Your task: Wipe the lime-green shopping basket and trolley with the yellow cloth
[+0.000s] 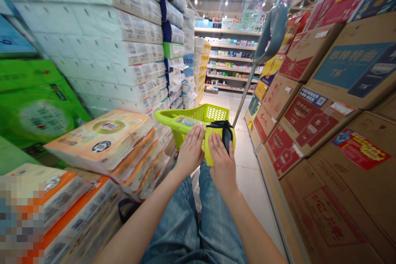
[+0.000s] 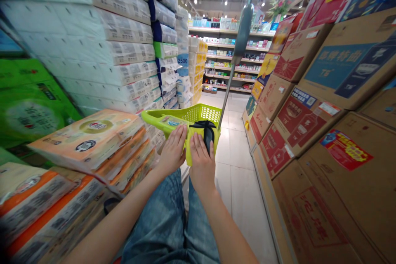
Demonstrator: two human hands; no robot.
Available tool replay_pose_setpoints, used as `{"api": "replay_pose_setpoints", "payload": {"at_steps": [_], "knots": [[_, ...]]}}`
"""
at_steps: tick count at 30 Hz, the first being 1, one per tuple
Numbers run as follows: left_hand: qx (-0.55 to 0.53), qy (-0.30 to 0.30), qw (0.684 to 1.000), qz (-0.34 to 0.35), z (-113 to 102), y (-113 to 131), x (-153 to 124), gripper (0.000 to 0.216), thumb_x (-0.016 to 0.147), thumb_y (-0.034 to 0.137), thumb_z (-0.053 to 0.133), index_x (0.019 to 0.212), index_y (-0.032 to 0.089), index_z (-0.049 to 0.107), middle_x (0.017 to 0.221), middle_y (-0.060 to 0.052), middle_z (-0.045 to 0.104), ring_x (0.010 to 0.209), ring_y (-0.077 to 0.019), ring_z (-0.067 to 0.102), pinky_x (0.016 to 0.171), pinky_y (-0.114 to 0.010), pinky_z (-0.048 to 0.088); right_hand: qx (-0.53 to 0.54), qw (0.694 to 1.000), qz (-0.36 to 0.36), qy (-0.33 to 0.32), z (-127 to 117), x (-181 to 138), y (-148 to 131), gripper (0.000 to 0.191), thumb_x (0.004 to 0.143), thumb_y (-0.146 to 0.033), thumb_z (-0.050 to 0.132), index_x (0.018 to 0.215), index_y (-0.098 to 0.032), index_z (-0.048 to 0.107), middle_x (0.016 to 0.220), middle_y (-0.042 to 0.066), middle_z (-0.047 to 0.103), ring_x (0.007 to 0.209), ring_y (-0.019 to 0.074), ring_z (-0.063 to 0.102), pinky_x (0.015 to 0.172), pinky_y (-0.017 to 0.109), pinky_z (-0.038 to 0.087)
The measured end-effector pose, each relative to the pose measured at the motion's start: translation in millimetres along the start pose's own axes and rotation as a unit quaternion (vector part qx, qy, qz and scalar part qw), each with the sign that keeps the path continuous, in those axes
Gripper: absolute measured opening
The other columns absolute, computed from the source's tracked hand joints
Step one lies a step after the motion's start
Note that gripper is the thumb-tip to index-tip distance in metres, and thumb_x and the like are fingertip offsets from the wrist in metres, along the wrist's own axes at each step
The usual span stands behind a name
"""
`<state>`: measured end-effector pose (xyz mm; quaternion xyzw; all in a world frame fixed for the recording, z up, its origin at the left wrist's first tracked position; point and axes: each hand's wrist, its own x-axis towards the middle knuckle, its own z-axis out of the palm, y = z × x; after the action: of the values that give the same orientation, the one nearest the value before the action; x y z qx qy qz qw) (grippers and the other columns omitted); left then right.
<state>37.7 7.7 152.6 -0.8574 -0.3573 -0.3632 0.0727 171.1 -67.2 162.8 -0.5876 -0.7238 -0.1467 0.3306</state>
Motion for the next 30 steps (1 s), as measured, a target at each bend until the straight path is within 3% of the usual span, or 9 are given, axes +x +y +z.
{"api": "replay_pose_setpoints", "payload": {"at_steps": [4, 7, 11, 15, 19, 22, 25, 30], "knots": [[-0.004, 0.0, 1.0, 0.002, 0, 1, 1, 0.088, 0.078, 0.007, 0.046, 0.156, 0.01, 0.005, 0.16, -0.017, 0.024, 0.151, -0.0297, 0.017, 0.12, -0.052, 0.024, 0.035, 0.999, 0.028, 0.032, -8, -24, 30, 0.088, 0.068, 0.004, 0.036, 0.153, -0.019, 0.03, 0.157, 0.008, 0.037, 0.148, 0.0166, 0.029, 0.124, 0.046, 0.013], [-0.01, -0.003, 1.0, 0.004, 0, 2, 2, 0.089, 0.078, 0.008, 0.047, 0.156, 0.009, 0.006, 0.16, -0.018, 0.024, 0.151, -0.0302, 0.016, 0.12, -0.052, 0.024, 0.065, 0.993, 0.077, 0.06, -8, -22, 49, 0.089, 0.068, 0.003, 0.035, 0.153, -0.02, 0.029, 0.156, 0.009, 0.038, 0.147, 0.0182, 0.031, 0.122, 0.049, 0.02], [-0.009, -0.002, 1.0, 0.0, 0, 2, 2, 0.089, 0.077, 0.008, 0.048, 0.156, 0.009, 0.005, 0.16, -0.018, 0.025, 0.151, -0.0301, 0.017, 0.121, -0.052, 0.024, 0.044, 0.985, 0.134, 0.099, 5, -14, 37, 0.088, 0.072, 0.003, 0.034, 0.156, -0.014, 0.015, 0.157, 0.017, 0.033, 0.149, 0.0235, 0.026, 0.119, 0.056, 0.023], [-0.004, -0.002, 1.0, -0.001, 0, 0, 0, 0.089, 0.077, 0.009, 0.047, 0.156, 0.009, 0.005, 0.16, -0.019, 0.024, 0.151, -0.0297, 0.015, 0.12, -0.052, 0.024, -0.021, 0.991, 0.097, 0.088, 22, -11, -5, 0.085, 0.078, 0.002, 0.034, 0.157, -0.013, 0.008, 0.16, 0.018, 0.027, 0.151, 0.0249, 0.02, 0.121, 0.055, 0.015], [-0.01, -0.011, 1.0, 0.006, 0, -4, -1, 0.088, 0.079, 0.012, 0.047, 0.156, 0.012, 0.004, 0.161, -0.017, 0.022, 0.152, -0.0285, 0.014, 0.12, -0.052, 0.024, -0.039, 0.998, 0.044, 0.04, 26, 7, -25, 0.076, 0.081, -0.001, 0.037, 0.155, -0.01, 0.022, 0.158, 0.016, 0.033, 0.149, 0.0228, 0.026, 0.122, 0.049, 0.017], [-0.007, -0.007, 1.0, 0.012, 0, -6, -1, 0.087, 0.08, 0.012, 0.047, 0.156, 0.012, 0.006, 0.161, -0.017, 0.024, 0.152, -0.0275, 0.014, 0.121, -0.05, 0.024, -0.034, 0.999, 0.012, -0.001, 18, 13, -21, 0.075, 0.077, 0.0, 0.038, 0.151, -0.008, 0.031, 0.158, 0.014, 0.034, 0.149, 0.0208, 0.026, 0.123, 0.045, 0.017], [-0.001, -0.001, 1.0, 0.013, 0, -5, -1, 0.087, 0.079, 0.008, 0.045, 0.156, 0.011, 0.007, 0.161, -0.017, 0.025, 0.151, -0.0278, 0.015, 0.121, -0.05, 0.024, -0.03, 0.999, -0.009, -0.017, 7, -1, -10, 0.083, 0.071, 0.004, 0.037, 0.152, -0.012, 0.03, 0.158, 0.01, 0.034, 0.15, 0.018, 0.023, 0.123, 0.045, 0.015], [-0.003, 0.007, 1.0, 0.01, 2, -2, 0, 0.089, 0.078, 0.009, 0.046, 0.156, 0.01, 0.005, 0.161, -0.016, 0.024, 0.151, -0.0297, 0.018, 0.12, -0.051, 0.025, 0.021, 0.998, 0.049, 0.025, -5, -21, 27, 0.09, 0.068, 0.004, 0.035, 0.155, -0.018, 0.023, 0.16, 0.009, 0.03, 0.15, 0.0189, 0.024, 0.123, 0.051, 0.014]]}}
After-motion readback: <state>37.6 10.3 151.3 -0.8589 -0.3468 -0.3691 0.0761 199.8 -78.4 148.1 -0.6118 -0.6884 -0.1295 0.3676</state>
